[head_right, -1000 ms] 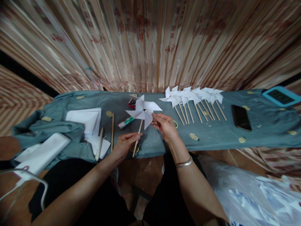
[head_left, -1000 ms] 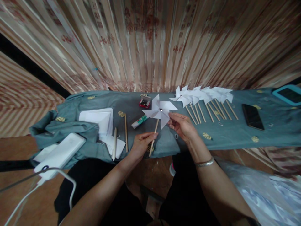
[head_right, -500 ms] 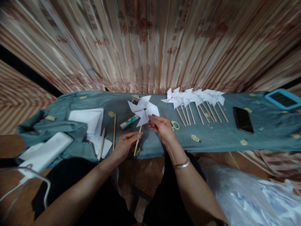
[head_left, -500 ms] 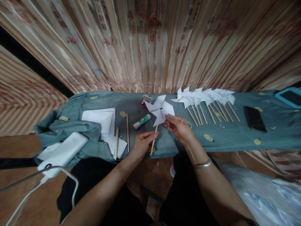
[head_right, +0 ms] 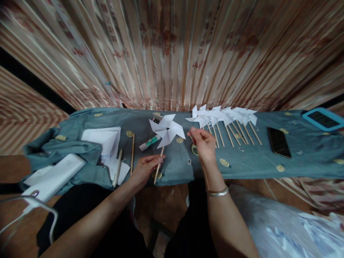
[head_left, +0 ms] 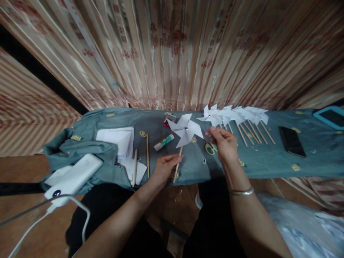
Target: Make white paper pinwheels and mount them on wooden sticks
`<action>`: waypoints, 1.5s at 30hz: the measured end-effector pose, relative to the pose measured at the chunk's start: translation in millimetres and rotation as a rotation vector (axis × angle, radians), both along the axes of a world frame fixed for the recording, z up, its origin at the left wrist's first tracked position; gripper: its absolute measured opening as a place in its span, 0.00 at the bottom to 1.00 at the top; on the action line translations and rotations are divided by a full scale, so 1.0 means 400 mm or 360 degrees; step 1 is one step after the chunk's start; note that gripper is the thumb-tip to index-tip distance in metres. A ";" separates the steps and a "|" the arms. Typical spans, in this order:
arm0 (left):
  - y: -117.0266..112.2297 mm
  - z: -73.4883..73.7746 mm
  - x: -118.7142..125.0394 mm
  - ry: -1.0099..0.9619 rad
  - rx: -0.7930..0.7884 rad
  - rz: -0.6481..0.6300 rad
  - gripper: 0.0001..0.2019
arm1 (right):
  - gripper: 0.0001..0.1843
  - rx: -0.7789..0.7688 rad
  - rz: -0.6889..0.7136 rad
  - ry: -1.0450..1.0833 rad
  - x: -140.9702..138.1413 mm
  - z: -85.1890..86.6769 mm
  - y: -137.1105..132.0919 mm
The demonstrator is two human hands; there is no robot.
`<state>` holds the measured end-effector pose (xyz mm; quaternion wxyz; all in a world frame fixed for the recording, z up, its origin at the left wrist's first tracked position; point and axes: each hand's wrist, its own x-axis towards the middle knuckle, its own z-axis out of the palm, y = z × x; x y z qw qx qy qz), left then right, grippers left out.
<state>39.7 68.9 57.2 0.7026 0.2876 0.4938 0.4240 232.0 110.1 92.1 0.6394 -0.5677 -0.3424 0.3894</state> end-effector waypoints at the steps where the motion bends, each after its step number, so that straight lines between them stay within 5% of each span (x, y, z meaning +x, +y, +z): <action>1: -0.005 0.001 0.002 -0.0001 -0.0023 -0.0030 0.20 | 0.14 0.0012 -0.0041 -0.0008 0.004 -0.004 0.004; 8: -0.029 0.005 0.009 0.0052 -0.0020 -0.0187 0.17 | 0.18 -0.0073 0.0237 0.0297 -0.017 -0.019 0.019; 33: 0.002 -0.012 0.006 -0.0068 -0.0081 0.0052 0.20 | 0.18 -0.0337 0.0336 0.0510 -0.044 -0.021 0.004; 45: 0.044 0.031 -0.036 -0.0262 0.0077 0.0244 0.16 | 0.10 -0.0135 0.0847 -0.0387 -0.173 -0.070 -0.101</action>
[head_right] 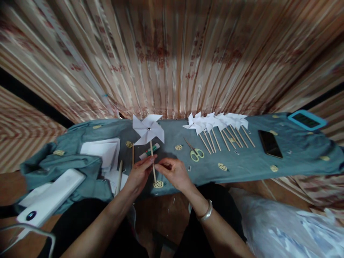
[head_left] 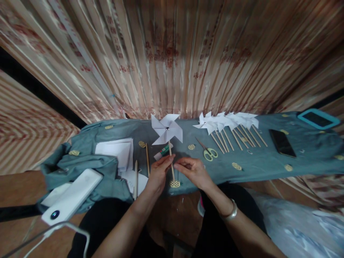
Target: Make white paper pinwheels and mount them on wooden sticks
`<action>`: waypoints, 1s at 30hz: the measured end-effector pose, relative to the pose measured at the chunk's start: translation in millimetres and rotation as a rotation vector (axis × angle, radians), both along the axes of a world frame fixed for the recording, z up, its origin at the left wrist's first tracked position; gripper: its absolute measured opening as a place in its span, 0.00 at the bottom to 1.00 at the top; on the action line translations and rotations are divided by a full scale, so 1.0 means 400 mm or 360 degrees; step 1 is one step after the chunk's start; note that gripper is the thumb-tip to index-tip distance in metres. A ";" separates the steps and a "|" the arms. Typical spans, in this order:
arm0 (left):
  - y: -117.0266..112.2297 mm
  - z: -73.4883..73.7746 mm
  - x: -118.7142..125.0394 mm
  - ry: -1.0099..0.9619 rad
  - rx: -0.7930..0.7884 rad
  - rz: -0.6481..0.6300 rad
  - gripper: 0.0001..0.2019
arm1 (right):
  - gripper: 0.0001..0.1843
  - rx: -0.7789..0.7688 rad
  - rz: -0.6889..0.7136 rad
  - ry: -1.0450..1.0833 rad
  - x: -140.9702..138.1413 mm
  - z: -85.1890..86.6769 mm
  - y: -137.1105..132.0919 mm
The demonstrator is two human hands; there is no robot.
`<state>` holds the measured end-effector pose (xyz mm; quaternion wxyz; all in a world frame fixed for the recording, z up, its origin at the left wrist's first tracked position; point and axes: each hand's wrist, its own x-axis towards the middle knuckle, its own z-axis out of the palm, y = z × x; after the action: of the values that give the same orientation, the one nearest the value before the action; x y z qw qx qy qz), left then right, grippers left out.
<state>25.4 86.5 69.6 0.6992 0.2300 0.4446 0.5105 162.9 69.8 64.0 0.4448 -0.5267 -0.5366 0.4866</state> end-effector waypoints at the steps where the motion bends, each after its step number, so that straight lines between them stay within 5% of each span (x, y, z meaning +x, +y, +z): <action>1: 0.000 0.001 -0.001 -0.0007 0.0003 0.0001 0.15 | 0.09 0.0004 0.0006 -0.0020 -0.008 -0.001 -0.004; 14: -0.003 0.005 -0.003 -0.0088 0.0033 0.0000 0.16 | 0.08 0.0052 -0.0060 0.0047 -0.057 0.008 -0.011; 19: -0.007 -0.002 -0.007 -0.0125 0.0063 0.0076 0.20 | 0.12 0.0134 -0.0101 -0.0561 0.020 0.046 0.007; 24: -0.009 -0.006 -0.017 -0.0062 0.0072 0.0064 0.20 | 0.11 0.0109 -0.0247 -0.1789 0.187 0.092 0.074; 30: -0.014 -0.010 -0.013 -0.0027 0.0085 0.0040 0.21 | 0.08 -0.0059 -0.0302 -0.2097 0.307 0.041 0.159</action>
<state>20.2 80.9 65.8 0.6901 0.2387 0.4276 0.5328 285.8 133.4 80.4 0.0555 -0.7665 -0.6391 0.0306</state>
